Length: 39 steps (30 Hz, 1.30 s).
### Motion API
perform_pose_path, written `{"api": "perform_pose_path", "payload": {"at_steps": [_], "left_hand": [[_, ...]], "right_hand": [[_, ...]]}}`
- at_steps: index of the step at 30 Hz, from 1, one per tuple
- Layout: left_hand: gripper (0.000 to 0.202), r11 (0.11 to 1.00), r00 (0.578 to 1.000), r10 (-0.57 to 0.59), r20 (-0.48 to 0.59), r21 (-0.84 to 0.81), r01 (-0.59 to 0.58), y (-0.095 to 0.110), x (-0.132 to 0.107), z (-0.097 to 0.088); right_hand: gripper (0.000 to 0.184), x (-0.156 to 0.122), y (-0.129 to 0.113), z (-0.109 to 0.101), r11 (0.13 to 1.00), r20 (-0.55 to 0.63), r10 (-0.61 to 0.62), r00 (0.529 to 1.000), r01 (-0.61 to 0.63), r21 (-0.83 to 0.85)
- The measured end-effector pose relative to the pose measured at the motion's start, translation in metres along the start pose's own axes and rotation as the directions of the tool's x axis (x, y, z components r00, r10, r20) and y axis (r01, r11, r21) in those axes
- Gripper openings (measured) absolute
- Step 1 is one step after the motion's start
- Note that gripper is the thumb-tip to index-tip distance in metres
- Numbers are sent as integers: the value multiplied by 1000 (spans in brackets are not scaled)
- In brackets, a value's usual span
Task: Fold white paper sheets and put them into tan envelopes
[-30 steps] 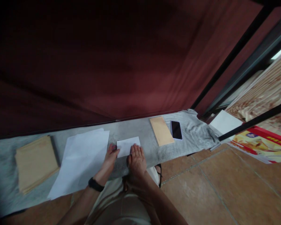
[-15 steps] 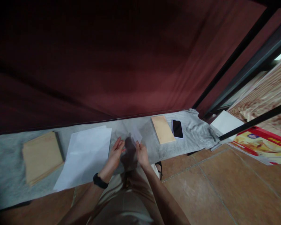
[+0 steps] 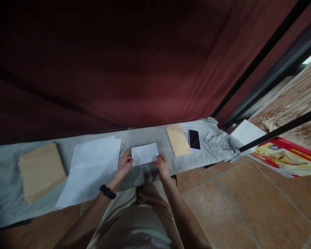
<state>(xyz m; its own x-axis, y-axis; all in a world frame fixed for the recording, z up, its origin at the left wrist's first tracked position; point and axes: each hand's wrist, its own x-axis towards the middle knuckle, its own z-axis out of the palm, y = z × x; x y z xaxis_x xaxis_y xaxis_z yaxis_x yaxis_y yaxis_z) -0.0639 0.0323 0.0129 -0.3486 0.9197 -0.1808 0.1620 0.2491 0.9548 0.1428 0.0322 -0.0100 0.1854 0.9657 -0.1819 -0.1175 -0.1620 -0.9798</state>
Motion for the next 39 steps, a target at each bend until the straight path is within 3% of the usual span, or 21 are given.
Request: {"api": "perform_pose_path", "payload": {"at_steps": [4,6,9,12,16,19,22,24,27,31,39], "left_hand": [[77,988,995,-44,93,151,30,3,7,-7],[75,981,996,-34,84,192,18,6,6,-6],[73,973,997,-23,74,232,5,10,2,-4],[71,959,997,-20,75,285,-3,12,-1,-3],[67,940,997,-2,74,341,-24,12,-6,-5],[62,906,995,77,65,412,-97,11,-13,-6],[52,805,960,270,70,531,-265,11,-22,1],[48,731,911,377,169,550,-405,11,-26,13],[49,643,826,429,366,517,-564,8,-28,33],[55,532,792,415,447,587,-610,0,-24,45],[56,372,780,437,447,700,-610,-9,-23,35]], "right_hand": [[34,3,2,-12,988,-41,-66,997,60,-142],[37,0,3,-12,941,-17,-188,982,175,-289],[44,-6,4,-5,709,171,-387,906,411,-573],[47,-7,5,5,476,370,-430,824,554,-683],[49,-6,5,14,258,495,-387,778,607,-752],[50,-6,7,15,166,523,-364,771,606,-778],[51,-7,8,15,120,525,-367,768,599,-792],[52,-8,9,16,99,526,-364,768,594,-799],[53,-9,10,16,75,535,-349,770,591,-803],[52,-10,10,17,80,497,-348,795,554,-829],[48,-5,4,20,195,434,-363,824,523,-830]]}}
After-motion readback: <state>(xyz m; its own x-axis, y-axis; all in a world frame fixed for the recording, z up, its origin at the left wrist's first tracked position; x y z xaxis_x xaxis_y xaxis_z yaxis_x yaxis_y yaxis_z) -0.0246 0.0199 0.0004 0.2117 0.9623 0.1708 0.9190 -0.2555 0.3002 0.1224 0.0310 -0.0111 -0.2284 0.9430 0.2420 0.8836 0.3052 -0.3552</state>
